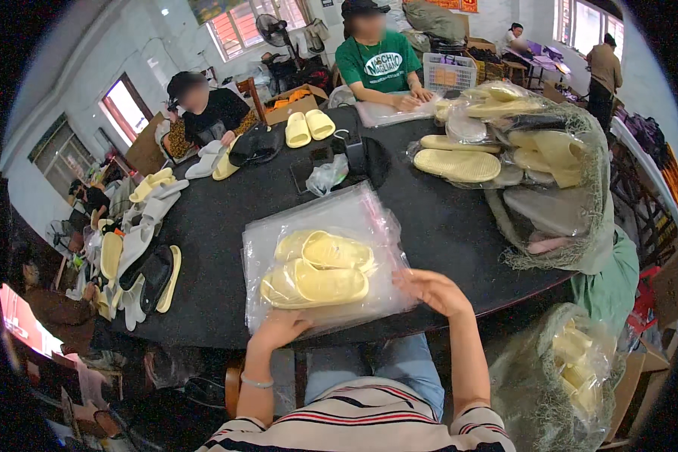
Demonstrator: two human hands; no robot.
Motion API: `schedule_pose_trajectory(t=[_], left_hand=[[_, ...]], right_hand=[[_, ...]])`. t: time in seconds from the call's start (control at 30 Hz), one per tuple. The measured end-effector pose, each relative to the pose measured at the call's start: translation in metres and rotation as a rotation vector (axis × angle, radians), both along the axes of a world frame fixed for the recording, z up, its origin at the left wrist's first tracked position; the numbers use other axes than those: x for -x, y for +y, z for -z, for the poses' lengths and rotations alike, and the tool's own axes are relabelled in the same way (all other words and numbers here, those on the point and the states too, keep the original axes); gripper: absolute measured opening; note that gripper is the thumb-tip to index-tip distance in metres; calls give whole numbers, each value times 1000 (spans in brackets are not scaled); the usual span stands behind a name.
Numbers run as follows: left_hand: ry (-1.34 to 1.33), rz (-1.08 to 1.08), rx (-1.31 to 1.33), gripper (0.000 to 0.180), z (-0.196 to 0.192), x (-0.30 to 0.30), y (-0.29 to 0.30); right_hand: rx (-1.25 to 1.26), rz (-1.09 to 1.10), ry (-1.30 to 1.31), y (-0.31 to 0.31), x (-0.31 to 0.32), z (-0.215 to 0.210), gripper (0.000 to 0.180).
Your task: The person places pairs of yellow, black, white, and pink slippers into clear plastic bags on a table. They repeatedly pick up slippers, arrange them inside the bags, and seal the bags. The person works at a table with other workers in the background, handling slippers one pair at a time.
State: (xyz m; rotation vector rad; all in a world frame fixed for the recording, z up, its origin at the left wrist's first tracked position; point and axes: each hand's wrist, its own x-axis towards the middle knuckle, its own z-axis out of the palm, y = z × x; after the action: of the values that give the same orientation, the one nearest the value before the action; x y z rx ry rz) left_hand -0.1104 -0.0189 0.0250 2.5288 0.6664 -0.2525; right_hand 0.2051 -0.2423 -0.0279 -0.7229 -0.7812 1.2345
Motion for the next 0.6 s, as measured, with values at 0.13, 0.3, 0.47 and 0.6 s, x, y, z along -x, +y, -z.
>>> schedule_pose_trajectory(t=[0.13, 0.3, 0.47, 0.6], left_hand=[[-252, 238, 487, 52, -27, 45, -13], [-532, -190, 275, 52, -34, 59, 0], [-580, -302, -324, 60, 40, 24, 23], [-439, -327, -378, 69, 79, 23, 25]], right_hand=[[226, 85, -146, 33, -1, -28, 37], [181, 14, -897, 81, -5, -33, 37], [-44, -138, -1383, 137, 7, -12, 42], [-120, -35, -1348, 178, -34, 6, 47]])
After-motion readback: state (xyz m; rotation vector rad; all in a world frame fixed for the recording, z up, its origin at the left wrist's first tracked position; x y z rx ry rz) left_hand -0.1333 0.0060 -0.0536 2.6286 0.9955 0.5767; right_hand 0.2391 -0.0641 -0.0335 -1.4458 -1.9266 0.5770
